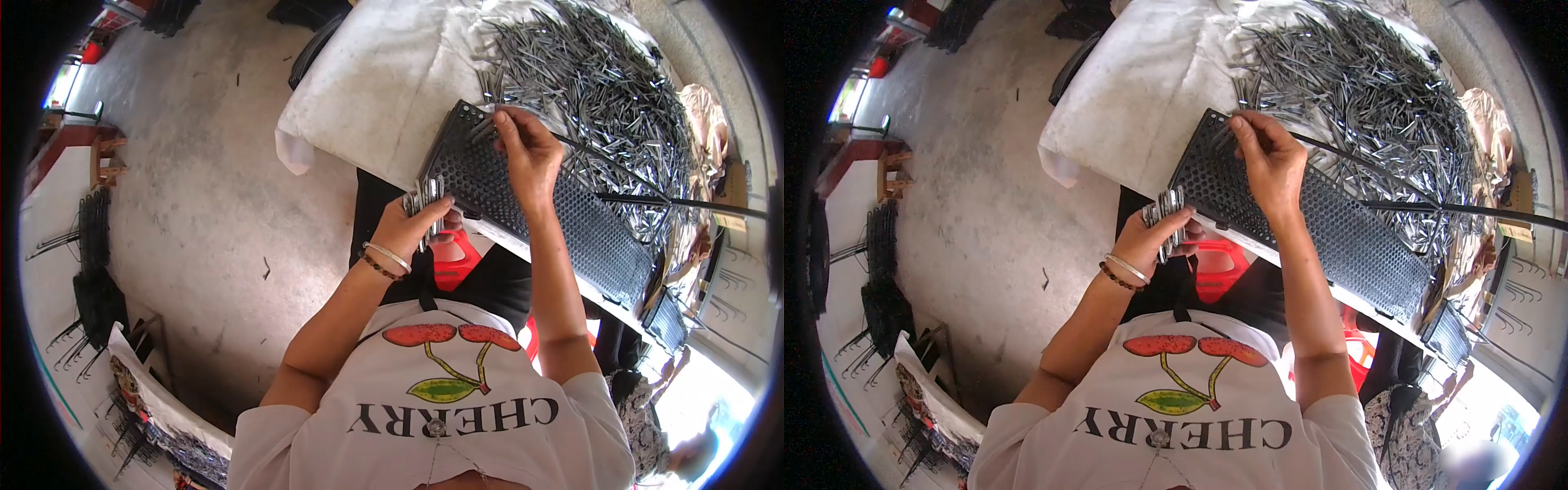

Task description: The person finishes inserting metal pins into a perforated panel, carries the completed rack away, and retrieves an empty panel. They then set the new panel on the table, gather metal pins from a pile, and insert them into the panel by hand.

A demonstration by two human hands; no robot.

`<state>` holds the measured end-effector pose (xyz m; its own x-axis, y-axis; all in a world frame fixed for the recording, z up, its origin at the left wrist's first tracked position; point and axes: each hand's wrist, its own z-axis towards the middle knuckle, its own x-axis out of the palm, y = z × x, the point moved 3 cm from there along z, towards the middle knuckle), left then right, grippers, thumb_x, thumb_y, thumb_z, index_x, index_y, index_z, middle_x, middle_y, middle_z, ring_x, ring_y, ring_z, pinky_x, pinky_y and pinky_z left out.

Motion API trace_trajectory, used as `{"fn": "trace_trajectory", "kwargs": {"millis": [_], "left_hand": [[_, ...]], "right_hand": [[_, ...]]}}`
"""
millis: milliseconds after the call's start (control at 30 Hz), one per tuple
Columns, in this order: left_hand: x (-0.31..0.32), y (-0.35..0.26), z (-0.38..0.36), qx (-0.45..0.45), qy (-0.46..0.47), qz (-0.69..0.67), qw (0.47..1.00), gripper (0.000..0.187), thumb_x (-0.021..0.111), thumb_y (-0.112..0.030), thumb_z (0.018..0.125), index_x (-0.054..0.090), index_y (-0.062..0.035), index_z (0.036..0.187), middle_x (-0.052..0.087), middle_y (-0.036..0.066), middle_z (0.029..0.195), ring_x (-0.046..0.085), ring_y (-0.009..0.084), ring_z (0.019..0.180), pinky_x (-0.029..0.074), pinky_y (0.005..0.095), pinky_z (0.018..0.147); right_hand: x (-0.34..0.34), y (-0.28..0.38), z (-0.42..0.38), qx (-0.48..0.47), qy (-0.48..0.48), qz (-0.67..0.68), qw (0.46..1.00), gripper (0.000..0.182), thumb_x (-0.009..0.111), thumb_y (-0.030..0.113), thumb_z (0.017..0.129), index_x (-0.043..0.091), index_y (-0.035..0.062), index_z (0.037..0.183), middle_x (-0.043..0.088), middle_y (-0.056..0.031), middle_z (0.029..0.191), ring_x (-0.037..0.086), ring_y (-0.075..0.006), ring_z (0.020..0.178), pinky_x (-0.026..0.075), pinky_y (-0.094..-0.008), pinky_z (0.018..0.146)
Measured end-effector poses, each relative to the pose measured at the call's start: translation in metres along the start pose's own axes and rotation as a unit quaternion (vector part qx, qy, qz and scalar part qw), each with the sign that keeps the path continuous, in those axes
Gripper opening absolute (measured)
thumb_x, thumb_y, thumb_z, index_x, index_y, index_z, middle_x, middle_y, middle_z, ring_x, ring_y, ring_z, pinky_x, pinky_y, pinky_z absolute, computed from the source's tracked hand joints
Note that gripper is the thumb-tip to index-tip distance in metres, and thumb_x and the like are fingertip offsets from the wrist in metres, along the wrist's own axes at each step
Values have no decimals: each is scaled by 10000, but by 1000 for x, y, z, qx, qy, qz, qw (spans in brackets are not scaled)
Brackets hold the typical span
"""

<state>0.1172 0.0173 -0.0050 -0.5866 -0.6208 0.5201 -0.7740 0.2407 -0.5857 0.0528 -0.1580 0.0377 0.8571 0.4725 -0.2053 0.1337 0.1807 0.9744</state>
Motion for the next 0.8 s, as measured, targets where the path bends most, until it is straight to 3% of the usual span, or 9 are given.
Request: {"fn": "trace_trajectory", "kwargs": {"millis": [67, 400, 600, 700, 800], "left_hand": [[4, 2, -2, -4, -4, 8, 1000, 196, 629, -192, 818, 600, -28, 920, 639, 86, 787, 633, 164, 704, 530, 275, 586], [4, 10, -2, -39, 1, 10, 999, 196, 634, -206, 815, 612, -24, 883, 644, 83, 773, 598, 117, 630, 479, 226, 519], [-3, 17, 2, -8, 31, 47, 998, 163, 618, -179, 826, 589, -33, 891, 637, 76, 795, 591, 115, 632, 479, 223, 524], [-3, 17, 2, 13, 29, 58, 998, 164, 616, -167, 827, 581, -26, 902, 634, 80, 803, 593, 117, 626, 484, 230, 523], [3, 13, -3, 16, 28, 47, 998, 168, 614, -166, 829, 577, -27, 917, 634, 80, 814, 594, 119, 621, 489, 233, 515]], "right_hand": [[5, -6, 13, -49, -13, -8, 999, 186, 633, 126, 818, 642, -8, 947, 627, -29, 738, 511, -57, 567, 418, -191, 535], [13, -23, 24, -37, -13, -39, 998, 176, 638, 146, 814, 645, 19, 936, 629, -34, 711, 526, -64, 564, 430, -206, 520], [13, -13, 16, -185, 1, -208, 961, 111, 633, 106, 786, 636, 28, 864, 634, -121, 787, 617, -241, 651, 475, -301, 584], [17, -7, 14, -213, 38, -230, 949, 102, 633, 103, 775, 634, 23, 838, 626, -117, 826, 613, -289, 687, 484, -338, 615], [18, -8, 17, -258, 45, -277, 924, 114, 636, 68, 767, 635, 8, 864, 619, -111, 853, 611, -249, 681, 484, -296, 598]]}}
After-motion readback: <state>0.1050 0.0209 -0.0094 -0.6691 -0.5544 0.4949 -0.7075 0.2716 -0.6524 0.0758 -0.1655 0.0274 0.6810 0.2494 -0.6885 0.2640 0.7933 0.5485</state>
